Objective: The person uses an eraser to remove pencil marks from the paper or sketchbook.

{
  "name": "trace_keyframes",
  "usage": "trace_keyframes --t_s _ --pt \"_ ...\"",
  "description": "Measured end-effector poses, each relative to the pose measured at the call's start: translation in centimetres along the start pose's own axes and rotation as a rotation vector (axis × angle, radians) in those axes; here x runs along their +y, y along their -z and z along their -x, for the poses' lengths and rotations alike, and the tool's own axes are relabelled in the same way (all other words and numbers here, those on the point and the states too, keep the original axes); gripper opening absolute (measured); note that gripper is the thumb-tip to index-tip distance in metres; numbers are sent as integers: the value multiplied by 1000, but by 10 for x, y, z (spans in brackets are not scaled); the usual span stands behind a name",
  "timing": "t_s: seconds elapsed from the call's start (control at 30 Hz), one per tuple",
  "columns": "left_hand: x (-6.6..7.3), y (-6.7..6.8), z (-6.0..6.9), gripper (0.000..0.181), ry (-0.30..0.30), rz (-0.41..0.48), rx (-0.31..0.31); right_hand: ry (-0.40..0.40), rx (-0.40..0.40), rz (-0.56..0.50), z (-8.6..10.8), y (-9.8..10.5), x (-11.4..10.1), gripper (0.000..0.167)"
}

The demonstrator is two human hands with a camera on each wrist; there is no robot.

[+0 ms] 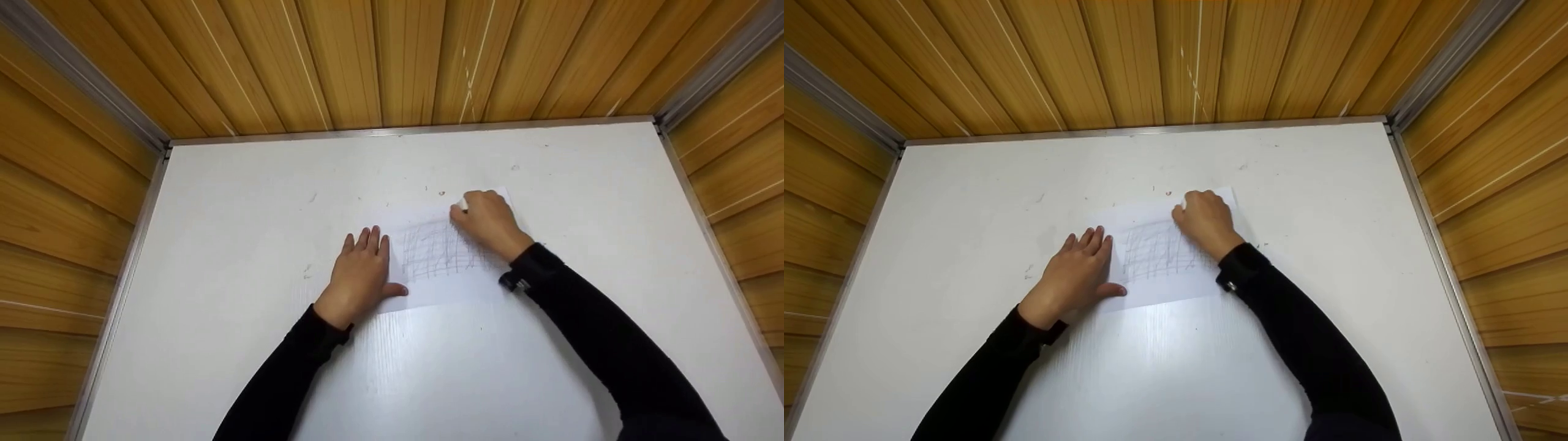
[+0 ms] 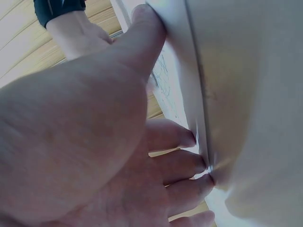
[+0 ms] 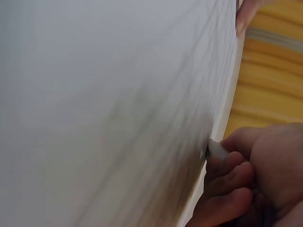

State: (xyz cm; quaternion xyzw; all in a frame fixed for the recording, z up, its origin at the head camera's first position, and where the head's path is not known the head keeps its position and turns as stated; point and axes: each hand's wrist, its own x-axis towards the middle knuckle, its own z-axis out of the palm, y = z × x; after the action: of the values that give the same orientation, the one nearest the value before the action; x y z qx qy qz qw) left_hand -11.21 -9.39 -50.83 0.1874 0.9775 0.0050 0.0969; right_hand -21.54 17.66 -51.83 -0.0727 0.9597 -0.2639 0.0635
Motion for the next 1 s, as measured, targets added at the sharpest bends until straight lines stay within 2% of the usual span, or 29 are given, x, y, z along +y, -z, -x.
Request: trace_keyframes --t_s 0.17,0.33,0.4,0.47,0.63,0.73,0.87,1.0 --pt "0 1 -1 118 3 -7 -12 -99 -5 50 6 29 38 40" --pt "1 0 -2 118 6 -16 -12 -148 -42 57 9 43 46 38" --pt "1 0 -2 118 9 -11 -23 -145 -65 35 7 41 37 37" --pt "1 1 -2 118 11 -10 -30 -130 -98 9 6 36 18 37" --pt "-2 3 -1 117 7 -9 -19 -44 -181 -15 0 2 -55 33" --pt "-3 2 -1 117 6 1 -20 39 -216 21 -7 -21 -87 32" --pt "-3 1 -3 117 5 14 -32 90 -226 77 -13 -39 -99 29" --pt "-1 1 -6 117 8 2 -39 108 -172 129 -14 -32 -83 29"
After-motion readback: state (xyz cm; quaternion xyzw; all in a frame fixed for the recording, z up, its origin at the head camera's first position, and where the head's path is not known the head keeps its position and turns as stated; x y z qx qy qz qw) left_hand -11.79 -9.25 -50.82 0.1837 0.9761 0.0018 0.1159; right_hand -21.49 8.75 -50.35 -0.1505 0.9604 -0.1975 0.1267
